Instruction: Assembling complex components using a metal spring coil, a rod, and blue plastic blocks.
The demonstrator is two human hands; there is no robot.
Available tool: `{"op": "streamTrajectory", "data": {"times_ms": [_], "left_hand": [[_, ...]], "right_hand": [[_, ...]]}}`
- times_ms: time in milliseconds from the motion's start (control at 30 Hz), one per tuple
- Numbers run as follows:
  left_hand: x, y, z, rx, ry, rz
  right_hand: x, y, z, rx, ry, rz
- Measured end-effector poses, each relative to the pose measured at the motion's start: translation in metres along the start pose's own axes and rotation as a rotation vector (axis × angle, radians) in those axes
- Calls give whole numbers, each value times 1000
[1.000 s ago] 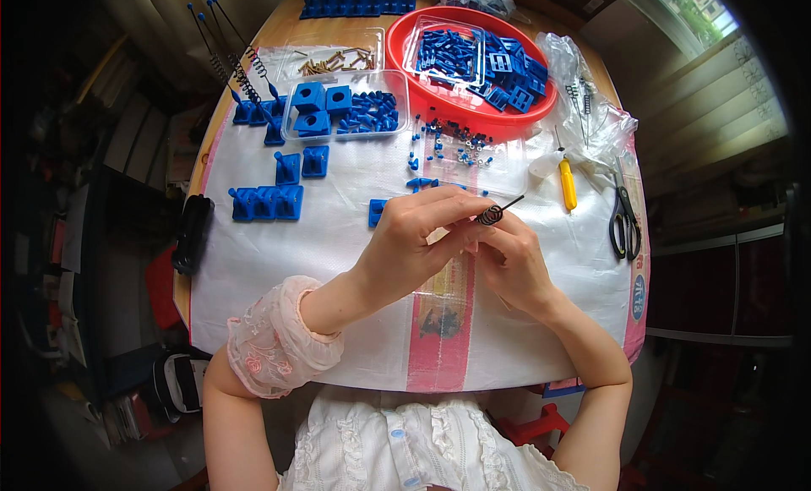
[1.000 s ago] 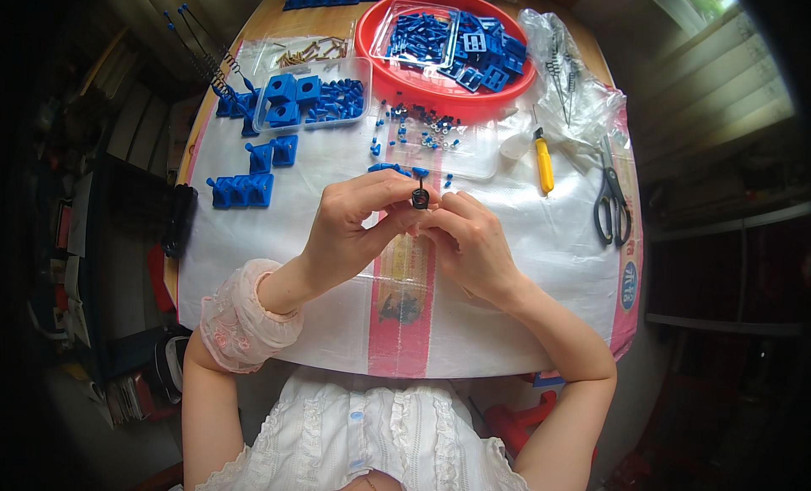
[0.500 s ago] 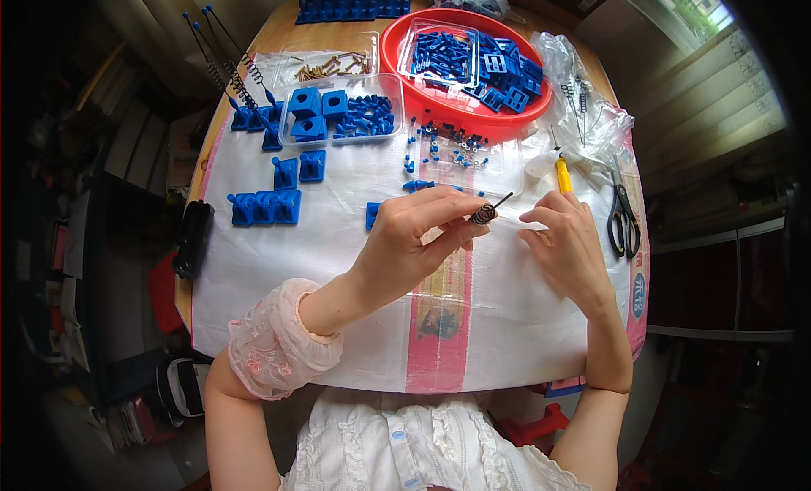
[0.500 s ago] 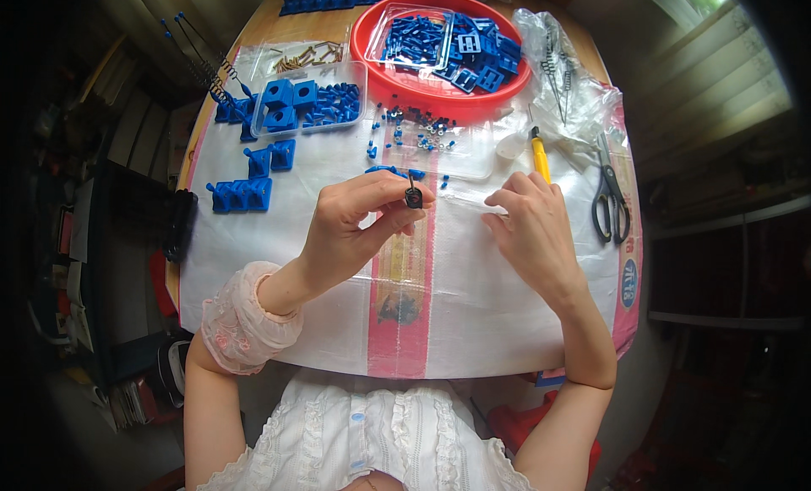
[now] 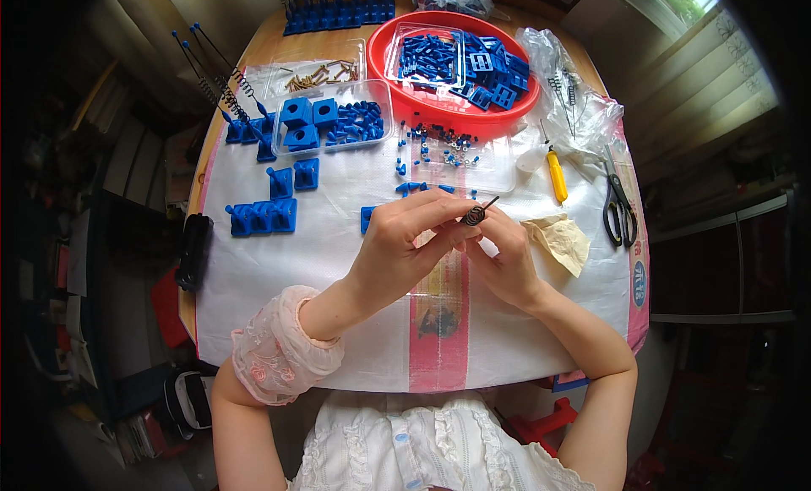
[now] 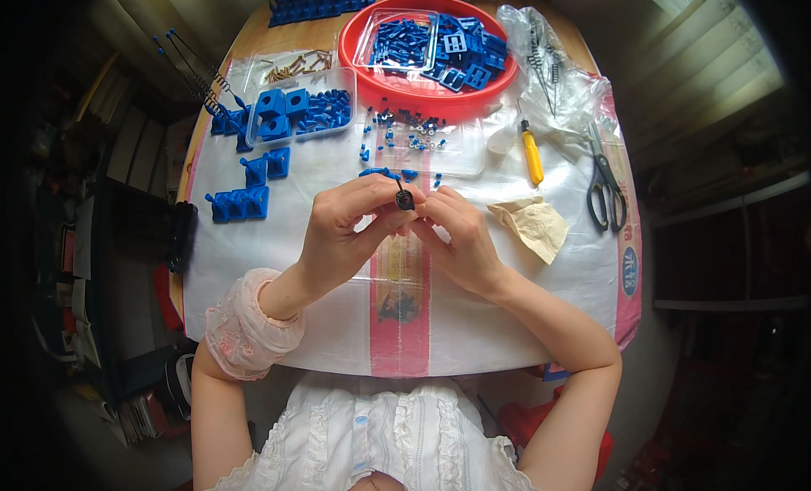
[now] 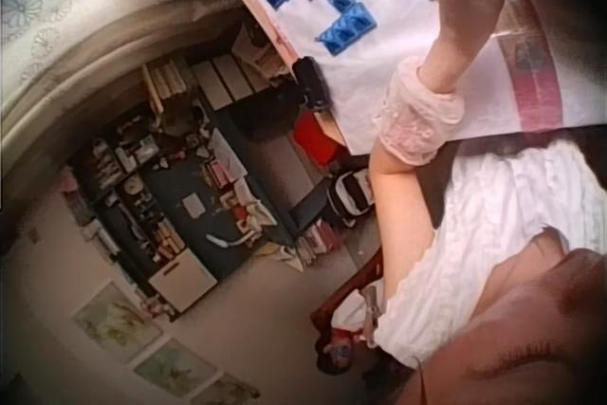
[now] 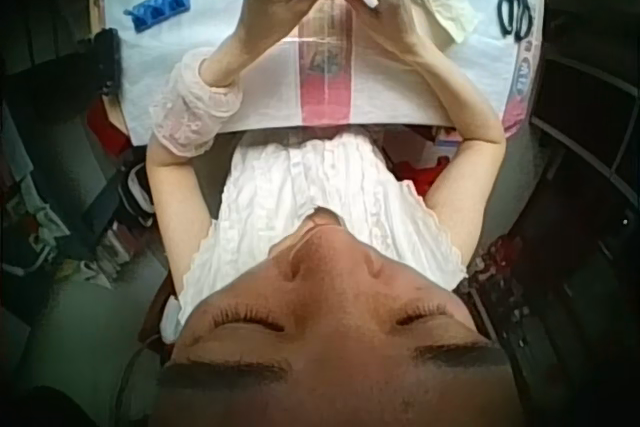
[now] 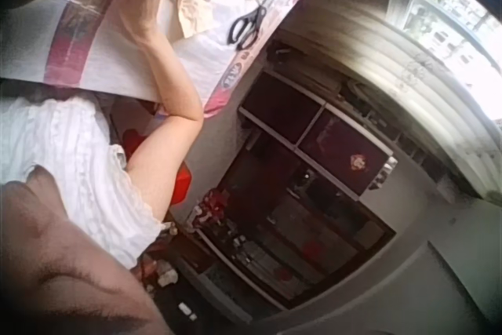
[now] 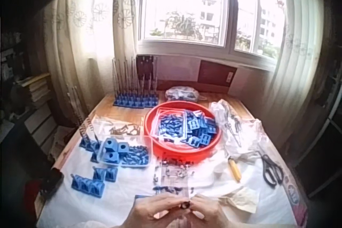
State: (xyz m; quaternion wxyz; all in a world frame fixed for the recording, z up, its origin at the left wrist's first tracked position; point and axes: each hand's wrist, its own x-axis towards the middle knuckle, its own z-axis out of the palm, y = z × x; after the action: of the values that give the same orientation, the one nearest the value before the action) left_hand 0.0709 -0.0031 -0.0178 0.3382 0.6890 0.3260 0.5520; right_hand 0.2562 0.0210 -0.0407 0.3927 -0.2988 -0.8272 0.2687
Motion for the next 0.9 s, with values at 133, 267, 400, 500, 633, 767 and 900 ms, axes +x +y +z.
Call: {"op": "streamTrajectory", "data": {"times_ms": [133,267,400,500,633,767,900], "left_hand": [[0,1,0,14,-12,-7],[-1,2,0,-5,-14,-23],[0,4,1,0,-25,-25],[-1,4,-2,15,-44,-19],[1,11,-9,63,-110,-32],[1,33,-15,93,-62,-136],[-19,21,-33,217,-172,-244]], "right_hand": [[-1,4,3,-19,6,-89],[0,4,5,-24,27,-110],[1,2,6,-14,51,-117],[0,3,7,-17,45,-131],[1,3,8,-31,71,-148],[-4,8,9,-34,67,-86],[-3,7,10,-5,54,-57]]}}
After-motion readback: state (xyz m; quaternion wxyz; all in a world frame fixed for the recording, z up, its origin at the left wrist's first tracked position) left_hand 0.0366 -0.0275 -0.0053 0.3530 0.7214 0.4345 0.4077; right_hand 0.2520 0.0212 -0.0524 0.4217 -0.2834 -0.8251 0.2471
